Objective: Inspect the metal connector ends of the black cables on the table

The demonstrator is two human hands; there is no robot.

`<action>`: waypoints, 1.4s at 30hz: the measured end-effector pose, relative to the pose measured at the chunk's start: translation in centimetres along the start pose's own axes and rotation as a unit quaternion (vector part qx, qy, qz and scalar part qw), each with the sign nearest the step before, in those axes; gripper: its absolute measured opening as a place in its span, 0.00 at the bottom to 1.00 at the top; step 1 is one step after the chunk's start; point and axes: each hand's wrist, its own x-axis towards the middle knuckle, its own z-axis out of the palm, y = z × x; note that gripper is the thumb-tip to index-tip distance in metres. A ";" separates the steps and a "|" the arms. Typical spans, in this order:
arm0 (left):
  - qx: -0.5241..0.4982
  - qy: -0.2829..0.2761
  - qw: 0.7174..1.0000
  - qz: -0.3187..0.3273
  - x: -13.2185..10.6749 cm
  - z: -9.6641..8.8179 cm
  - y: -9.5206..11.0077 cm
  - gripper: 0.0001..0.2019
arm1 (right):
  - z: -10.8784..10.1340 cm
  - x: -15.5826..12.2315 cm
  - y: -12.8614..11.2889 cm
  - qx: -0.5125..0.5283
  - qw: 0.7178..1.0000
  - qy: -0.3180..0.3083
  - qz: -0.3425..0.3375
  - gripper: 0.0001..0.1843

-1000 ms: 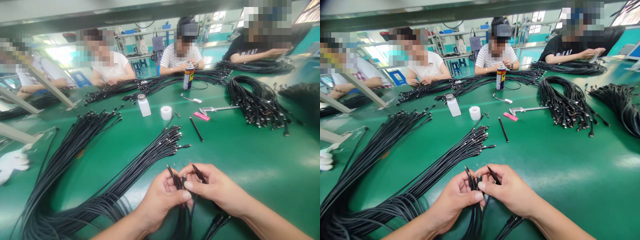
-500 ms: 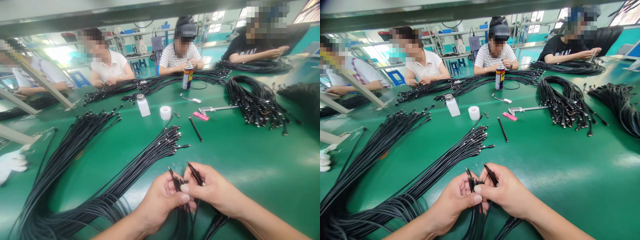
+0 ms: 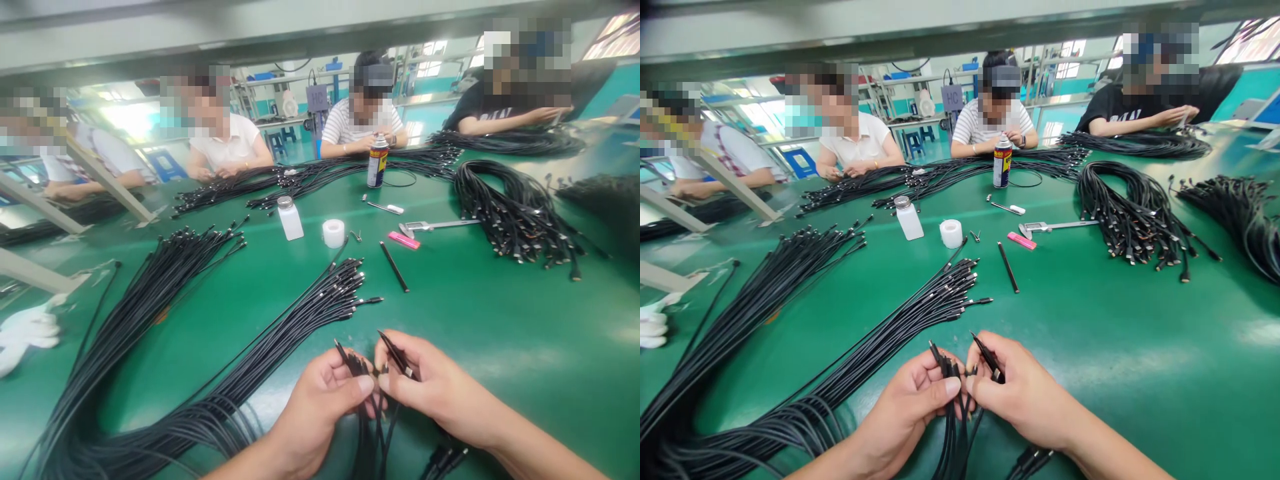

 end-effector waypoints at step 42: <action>0.059 0.015 0.998 0.024 0.2 0.1 -1.1 0.21 | -1.7 -1.1 -0.5 -0.181 0.982 -0.052 0.022 0.04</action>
